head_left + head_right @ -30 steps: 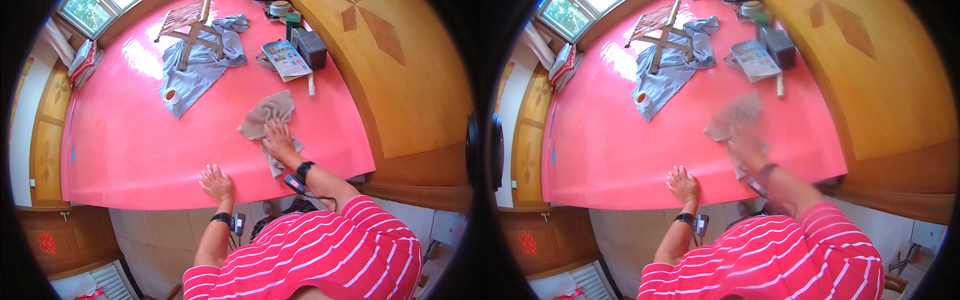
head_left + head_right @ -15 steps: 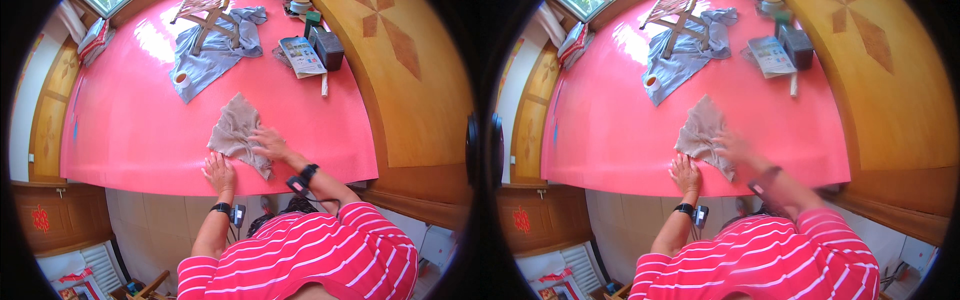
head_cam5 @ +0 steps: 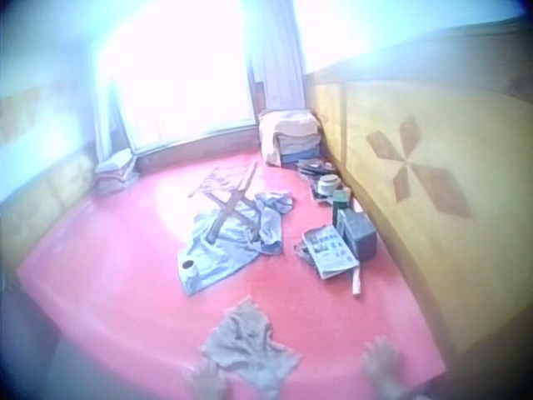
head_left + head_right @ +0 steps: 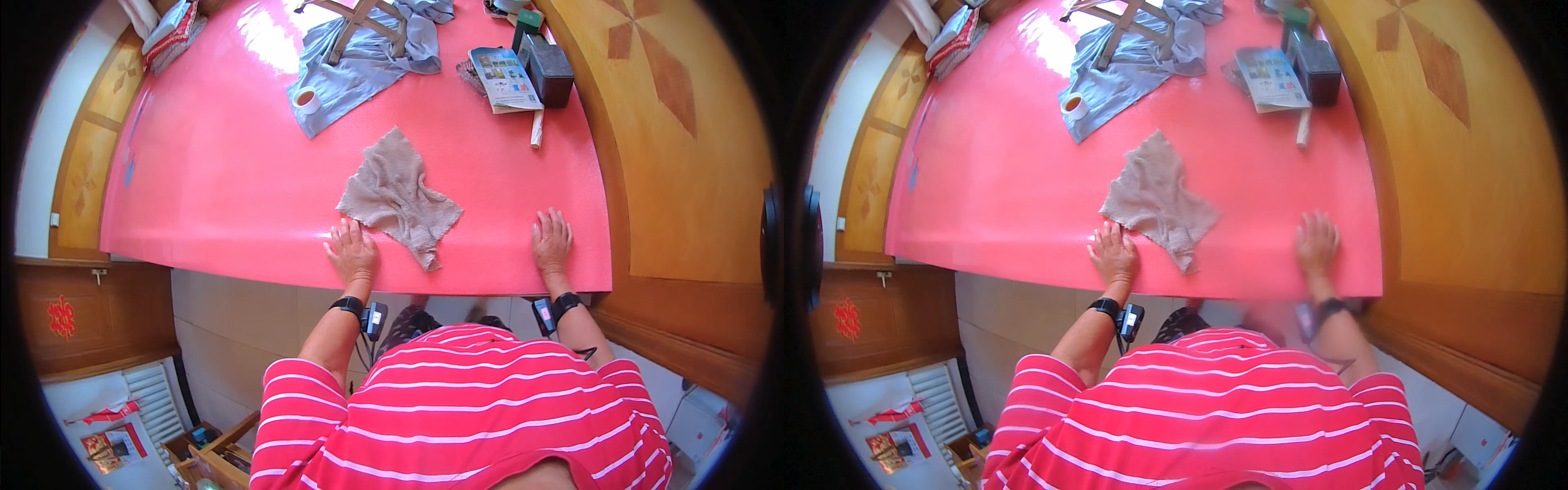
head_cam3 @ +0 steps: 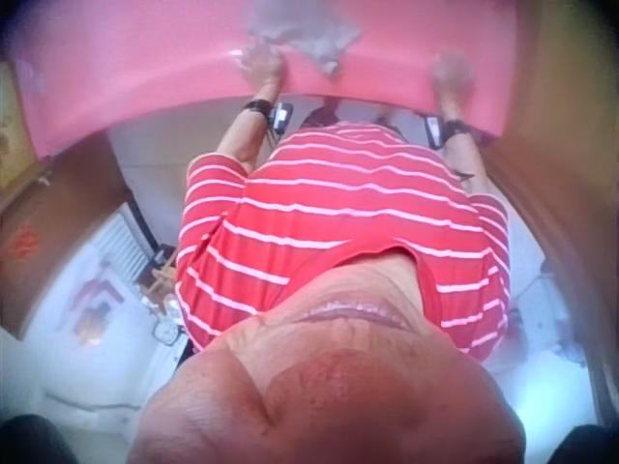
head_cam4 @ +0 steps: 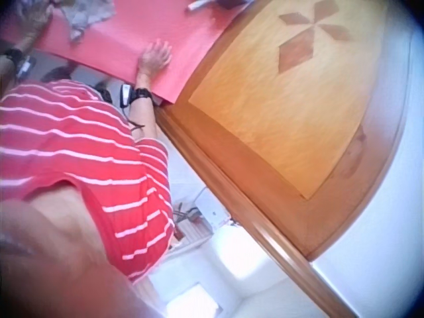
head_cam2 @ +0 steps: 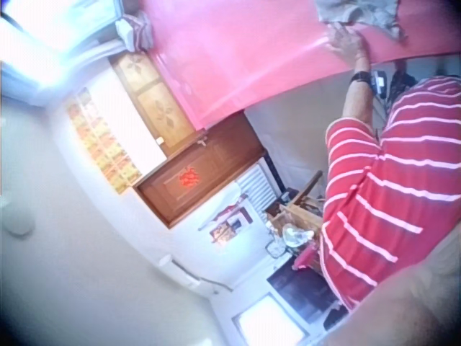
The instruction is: The person cleans a table and a wooden door. The person picks up a cloth, wipes the surface of a pink table, then picks up a cup of liquid, and wipes the wooden door and its handle.
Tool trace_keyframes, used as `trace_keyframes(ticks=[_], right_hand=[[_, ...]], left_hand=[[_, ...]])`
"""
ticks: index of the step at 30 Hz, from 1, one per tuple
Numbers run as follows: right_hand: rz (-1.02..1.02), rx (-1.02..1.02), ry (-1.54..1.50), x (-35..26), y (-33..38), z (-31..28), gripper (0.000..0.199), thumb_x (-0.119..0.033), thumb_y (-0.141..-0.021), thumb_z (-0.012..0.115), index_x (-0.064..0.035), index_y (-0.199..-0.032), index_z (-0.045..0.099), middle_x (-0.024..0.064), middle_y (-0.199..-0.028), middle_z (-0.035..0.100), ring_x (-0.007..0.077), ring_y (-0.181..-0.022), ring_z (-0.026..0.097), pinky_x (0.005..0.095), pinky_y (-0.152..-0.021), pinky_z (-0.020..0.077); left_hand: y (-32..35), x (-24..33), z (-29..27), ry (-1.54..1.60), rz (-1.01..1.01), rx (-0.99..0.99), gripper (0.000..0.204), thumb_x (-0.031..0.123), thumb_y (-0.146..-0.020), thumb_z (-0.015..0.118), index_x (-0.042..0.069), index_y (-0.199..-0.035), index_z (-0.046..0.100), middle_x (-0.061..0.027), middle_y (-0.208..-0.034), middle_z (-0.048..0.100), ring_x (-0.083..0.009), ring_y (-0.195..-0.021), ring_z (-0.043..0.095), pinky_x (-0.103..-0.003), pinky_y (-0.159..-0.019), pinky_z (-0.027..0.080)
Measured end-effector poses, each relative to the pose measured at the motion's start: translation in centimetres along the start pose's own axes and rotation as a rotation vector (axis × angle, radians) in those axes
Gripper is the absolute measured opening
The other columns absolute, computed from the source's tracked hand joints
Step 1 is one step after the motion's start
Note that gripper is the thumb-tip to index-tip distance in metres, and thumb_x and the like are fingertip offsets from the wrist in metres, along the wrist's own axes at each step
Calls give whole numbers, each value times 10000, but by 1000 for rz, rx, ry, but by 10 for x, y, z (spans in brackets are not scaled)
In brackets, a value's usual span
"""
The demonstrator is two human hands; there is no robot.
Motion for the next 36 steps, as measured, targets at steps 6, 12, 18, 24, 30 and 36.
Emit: trace_keyframes(ticks=[6, 12, 18, 24, 30, 36], right_hand=[[37, -25, 19, 10, 3, 7, 349, -286, -806, 526, -178, -1139, 528, 65, -1228, 476, 236, -1170, 407, 420, -984, 285], [63, -64, -12, 7, 1, 2, 345, -279, -803, 527, -177, -1133, 532, 65, -1237, 472, 243, -1183, 397, 426, -995, 273], [53, -124, -25, 2, -5, 0, 355, -273, -806, 522, -170, -1145, 518, 71, -1255, 450, 248, -1197, 380, 433, -997, 270], [93, -166, -48, 2, -5, -8, 360, -248, -795, 530, -165, -1144, 505, 78, -1256, 440, 251, -1202, 369, 447, -998, 265], [100, -195, -71, 0, -10, -11, 360, -219, -783, 539, -154, -1136, 509, 72, -1267, 425, 243, -1217, 353, 416, -1020, 243], [123, -205, -94, -2, -13, -18, 352, -203, -766, 549, -146, -1111, 519, 88, -1247, 441, 245, -1204, 364, 449, -1001, 261]], left_hand=[[-30, 13, -12, 393, -66, -326, 535, 303, -804, 496, 134, -1289, 347, -119, -1333, 335, -302, -1263, 264, -571, -988, 197], [-62, 83, -12, 454, 22, -488, 643, 408, -815, 470, 103, -1344, 267, -250, -1375, 207, -413, -1287, 152, -584, -1004, 135], [-176, 87, 41, 218, 416, -266, 630, 491, -840, 394, 123, -1341, 291, -198, -1418, 155, -401, -1307, 94, -590, -1008, 97], [-261, 118, 52, 208, 107, -298, 605, 480, -845, 342, 140, -1345, 306, -181, -1421, 172, -358, -1324, 80, -540, -1037, 24], [-255, 204, 60, 279, 438, -137, 613, 488, -838, 342, 123, -1330, 329, -179, -1420, 176, -362, -1324, 75, -505, -1051, 16], [-216, 258, 48, 381, 809, -93, 584, 465, -837, 406, 123, -1309, 366, -176, -1398, 239, -364, -1307, 153, -501, -1052, 69]])
Point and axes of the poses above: each hand's wrist, its own y-axis away from the middle knuckle, its own z-axis out of the palm, x = y × z, the point moved 1 cm from there along -y, towards the middle knuckle
